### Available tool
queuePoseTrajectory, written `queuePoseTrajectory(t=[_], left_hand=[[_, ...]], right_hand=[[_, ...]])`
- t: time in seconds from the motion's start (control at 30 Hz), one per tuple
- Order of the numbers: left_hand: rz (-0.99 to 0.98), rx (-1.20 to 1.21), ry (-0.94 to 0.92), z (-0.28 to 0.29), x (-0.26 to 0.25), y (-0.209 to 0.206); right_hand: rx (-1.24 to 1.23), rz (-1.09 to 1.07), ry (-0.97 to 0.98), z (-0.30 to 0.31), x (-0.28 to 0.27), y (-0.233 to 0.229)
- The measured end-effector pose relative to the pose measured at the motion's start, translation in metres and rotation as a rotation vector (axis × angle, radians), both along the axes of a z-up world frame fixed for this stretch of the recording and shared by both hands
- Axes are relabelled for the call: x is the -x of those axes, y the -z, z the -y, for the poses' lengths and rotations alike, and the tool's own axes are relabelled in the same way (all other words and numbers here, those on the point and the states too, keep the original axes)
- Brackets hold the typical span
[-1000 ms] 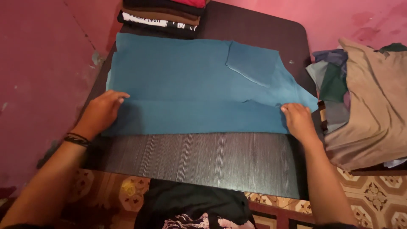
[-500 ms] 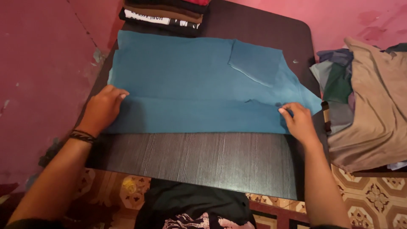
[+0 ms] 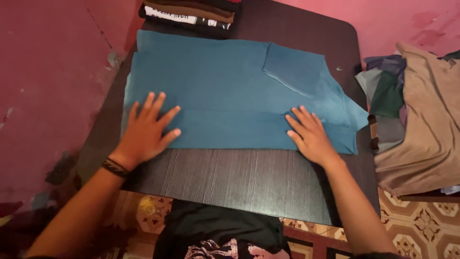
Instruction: The person folds a teal polo shirt on a dark table. They smooth the shirt, fold the sleeves inward, fold the bottom up, then fold the shirt in half and place it on a stack of folded clothes.
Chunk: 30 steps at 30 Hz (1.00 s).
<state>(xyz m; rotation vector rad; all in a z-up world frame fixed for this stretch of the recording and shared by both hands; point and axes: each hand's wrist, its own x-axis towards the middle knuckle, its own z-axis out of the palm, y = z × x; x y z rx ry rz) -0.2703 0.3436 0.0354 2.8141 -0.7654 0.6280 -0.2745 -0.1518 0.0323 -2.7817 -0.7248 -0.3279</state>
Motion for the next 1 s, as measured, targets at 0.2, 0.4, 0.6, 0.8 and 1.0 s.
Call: queuePoseTrajectory(t=[0.2, 0.4, 0.6, 0.8, 1.0], left_hand=[[-0.034, -0.120, -0.055, -0.009, 0.025, 0.022], [-0.097, -0.181, -0.067, -0.013, 0.056, 0.023], [-0.213, -0.134, -0.096, -0.018, 0.018, 0.003], [-0.013, -0.091, -0.243, -0.034, -0.113, 0.043], [-0.318, 0.089, -0.412, -0.060, -0.225, 0.049]], right_hand=[[0.111, -0.067, 0.026, 0.005, 0.019, 0.004], [0.128, -0.069, -0.001, 0.005, 0.060, -0.001], [-0.008, 0.137, 0.008, 0.036, 0.002, -0.002], [0.103, 0.342, 0.046, 0.064, -0.117, 0.019], [0.282, 0.179, 0.240, 0.087, -0.195, 0.023]])
